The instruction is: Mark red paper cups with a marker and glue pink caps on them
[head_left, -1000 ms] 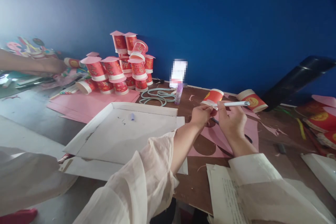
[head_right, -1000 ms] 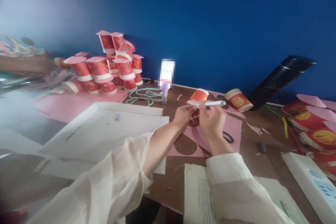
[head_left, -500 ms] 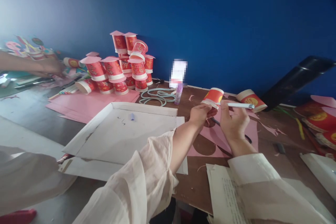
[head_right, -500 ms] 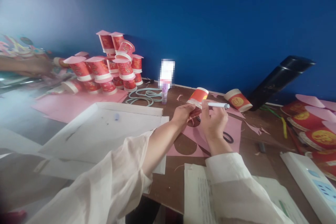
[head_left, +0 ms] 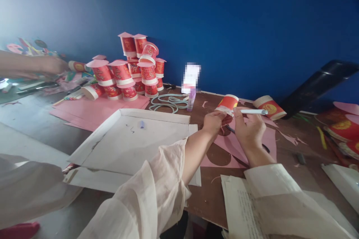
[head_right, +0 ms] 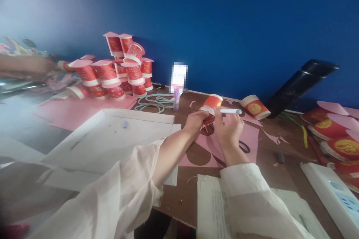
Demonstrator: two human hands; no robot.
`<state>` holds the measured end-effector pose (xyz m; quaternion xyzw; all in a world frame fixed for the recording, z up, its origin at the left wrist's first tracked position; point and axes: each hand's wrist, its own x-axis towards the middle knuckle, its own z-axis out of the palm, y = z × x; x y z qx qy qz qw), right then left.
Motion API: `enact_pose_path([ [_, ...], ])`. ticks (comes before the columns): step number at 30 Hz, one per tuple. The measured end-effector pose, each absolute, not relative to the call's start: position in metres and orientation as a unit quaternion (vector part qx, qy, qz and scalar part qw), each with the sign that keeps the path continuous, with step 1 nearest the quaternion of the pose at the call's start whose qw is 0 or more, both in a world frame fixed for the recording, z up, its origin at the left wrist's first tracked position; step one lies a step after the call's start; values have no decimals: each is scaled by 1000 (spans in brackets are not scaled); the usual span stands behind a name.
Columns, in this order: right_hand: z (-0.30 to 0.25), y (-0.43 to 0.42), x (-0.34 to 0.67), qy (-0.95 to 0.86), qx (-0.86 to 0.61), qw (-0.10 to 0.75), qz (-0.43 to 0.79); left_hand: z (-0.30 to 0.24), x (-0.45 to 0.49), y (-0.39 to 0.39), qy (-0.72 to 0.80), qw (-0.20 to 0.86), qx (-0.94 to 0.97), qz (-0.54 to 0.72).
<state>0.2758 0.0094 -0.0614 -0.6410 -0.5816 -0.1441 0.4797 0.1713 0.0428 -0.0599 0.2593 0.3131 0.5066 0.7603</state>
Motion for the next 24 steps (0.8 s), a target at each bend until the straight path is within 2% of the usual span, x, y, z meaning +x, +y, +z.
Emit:
enact_pose_path([
  [24,-58,7,272,-536,-638,537,-131,-58,170,41,319,762,255,503],
])
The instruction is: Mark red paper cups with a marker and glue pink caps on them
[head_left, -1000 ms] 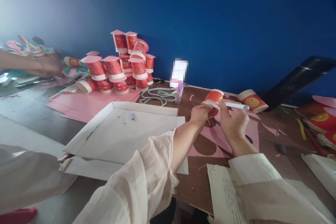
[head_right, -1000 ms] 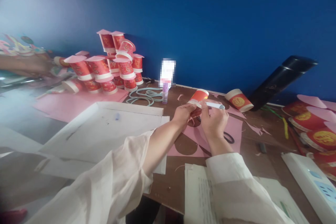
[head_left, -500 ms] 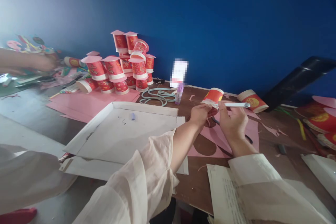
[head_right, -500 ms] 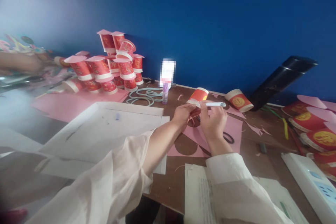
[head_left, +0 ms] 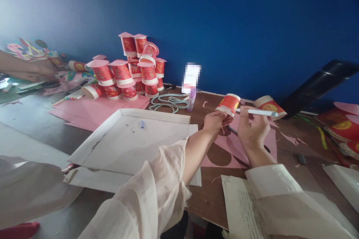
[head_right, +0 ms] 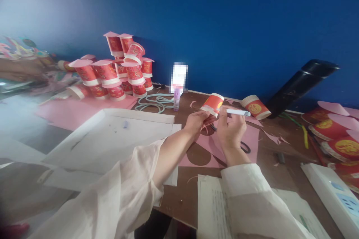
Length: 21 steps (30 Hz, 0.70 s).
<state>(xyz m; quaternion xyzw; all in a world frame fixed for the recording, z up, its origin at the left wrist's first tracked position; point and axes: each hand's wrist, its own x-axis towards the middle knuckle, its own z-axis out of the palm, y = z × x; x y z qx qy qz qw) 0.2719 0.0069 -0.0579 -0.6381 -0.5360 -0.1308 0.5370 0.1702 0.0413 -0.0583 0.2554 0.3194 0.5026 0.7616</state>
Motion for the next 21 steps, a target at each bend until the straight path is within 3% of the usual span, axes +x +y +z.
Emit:
enact_pose_path([
  [21,-65,13,278,-573,-637,495,-146,-56,172,38,346,744,274,502],
])
